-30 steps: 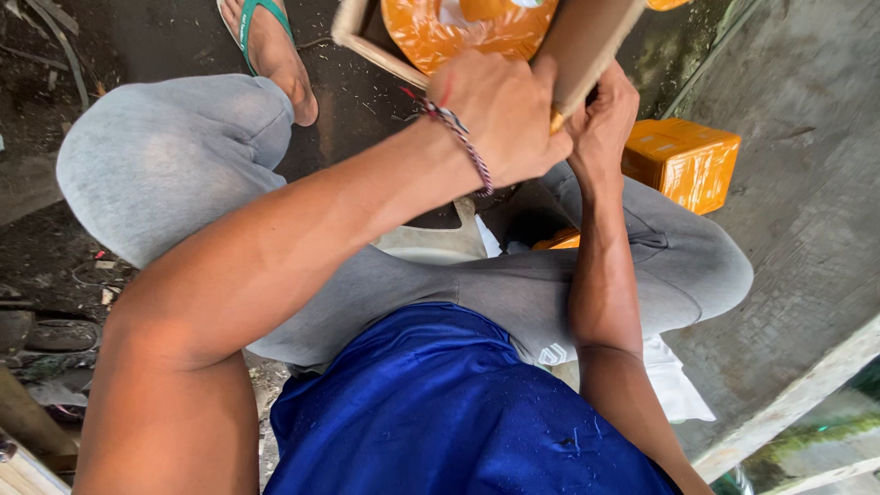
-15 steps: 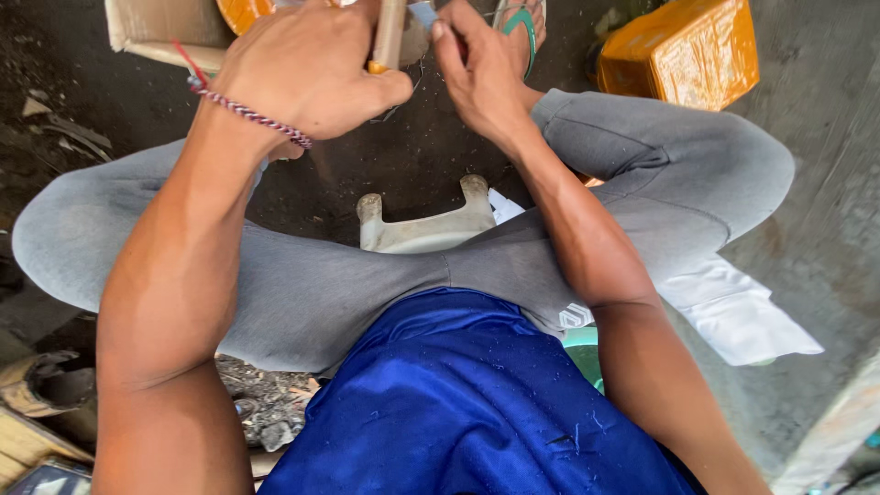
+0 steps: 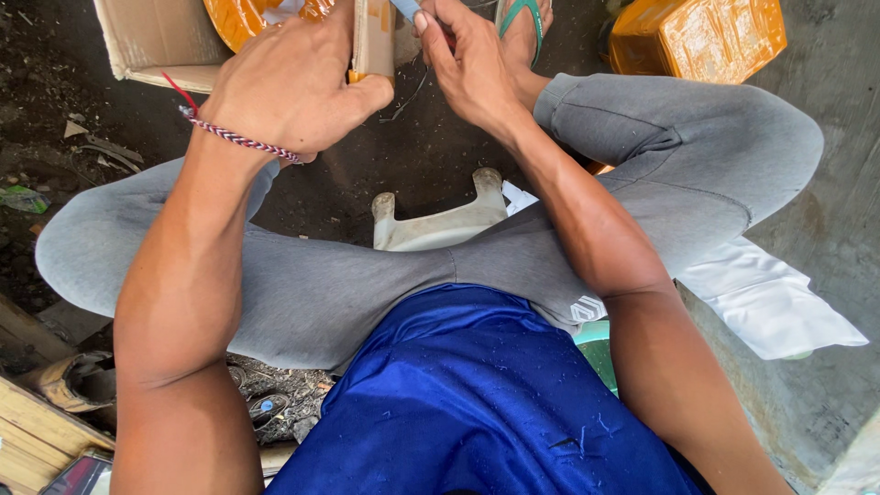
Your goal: The person assembles a cardboard box by folding the flaps and securing them with a thin wire. They manipulate the box flaps and twist the wire to fasten the package.
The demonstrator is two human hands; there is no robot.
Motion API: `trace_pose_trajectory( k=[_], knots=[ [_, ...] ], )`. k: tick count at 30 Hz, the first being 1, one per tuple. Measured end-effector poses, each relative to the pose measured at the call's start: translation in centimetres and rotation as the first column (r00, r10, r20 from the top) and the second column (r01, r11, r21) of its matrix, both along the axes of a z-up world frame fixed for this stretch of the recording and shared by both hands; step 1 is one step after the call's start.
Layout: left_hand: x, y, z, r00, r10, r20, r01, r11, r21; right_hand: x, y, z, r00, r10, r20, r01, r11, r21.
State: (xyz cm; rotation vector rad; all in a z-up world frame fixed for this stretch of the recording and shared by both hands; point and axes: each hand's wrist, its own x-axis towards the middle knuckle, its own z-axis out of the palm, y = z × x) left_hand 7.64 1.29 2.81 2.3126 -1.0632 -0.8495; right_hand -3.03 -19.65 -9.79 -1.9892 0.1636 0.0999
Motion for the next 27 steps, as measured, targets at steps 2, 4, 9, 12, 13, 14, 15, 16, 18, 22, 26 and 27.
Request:
trace_pose_trajectory(
  k=[2, 4, 9, 12, 13, 14, 15, 16, 18, 22, 26, 27],
  knots=[
    [-0.3, -0.2, 0.0, 1.000, -0.008, -0.021, 0.008, 1.000, 0.008, 0.0, -0.3, -0.7, 1.000, 0.017, 0.001, -0.017, 0.998, 0.054],
    [-0.4, -0.3, 0.3, 0.999, 0.008, -0.049, -0.006, 0.999, 0.038, 0.0, -0.4, -1.4, 0.999, 0.047, 0.022, -0.049, 0.993, 0.111],
    [-1.3, -0.7, 0.7, 0.988, 0.085, -0.129, -0.062, 0.983, 0.170, -0.5, -1.0, -3.6, 0.989, 0.097, -0.108, -0.059, 0.948, 0.314],
    [-2.4, -1.2, 0.6, 0.995, 0.056, -0.080, -0.043, 0.988, 0.151, -1.0, -1.6, -4.8, 0.991, 0.127, -0.036, -0.098, 0.890, 0.445],
    [-2.8, -1.3, 0.5, 0.996, 0.062, -0.058, -0.053, 0.988, 0.146, -1.2, -1.7, -5.1, 0.992, 0.117, -0.037, -0.087, 0.886, 0.456],
    [-3.2, -1.4, 0.4, 0.997, 0.069, -0.036, -0.063, 0.988, 0.141, -1.3, -1.8, -5.3, 0.994, 0.106, -0.038, -0.076, 0.881, 0.467],
    [-3.6, -1.5, 0.2, 0.997, 0.073, -0.016, -0.070, 0.988, 0.136, -1.5, -1.8, -5.4, 0.995, 0.093, -0.042, -0.062, 0.877, 0.477],
    [-3.9, -1.6, 0.0, 0.995, 0.088, -0.051, -0.079, 0.986, 0.144, -1.7, -1.9, -5.4, 0.991, 0.074, -0.113, -0.008, 0.866, 0.500],
    [-4.5, -1.9, -0.6, 0.987, 0.110, -0.119, -0.090, 0.984, 0.156, -2.1, -2.3, -5.1, 0.965, 0.040, -0.258, 0.107, 0.843, 0.527],
    [-5.5, -2.1, -1.7, 0.991, 0.132, 0.032, -0.135, 0.983, 0.122, -2.1, -2.7, -4.1, 0.993, 0.110, -0.045, -0.094, 0.959, 0.266],
    [-6.0, -2.1, -2.5, 0.982, 0.170, 0.081, -0.177, 0.979, 0.100, -1.7, -2.8, -2.9, 0.992, 0.118, -0.053, -0.108, 0.981, 0.162],
    [-5.8, -2.2, -2.6, 0.984, 0.169, 0.059, -0.175, 0.978, 0.112, -1.4, -2.7, -2.8, 0.992, 0.115, -0.057, -0.105, 0.981, 0.164]
  ],
)
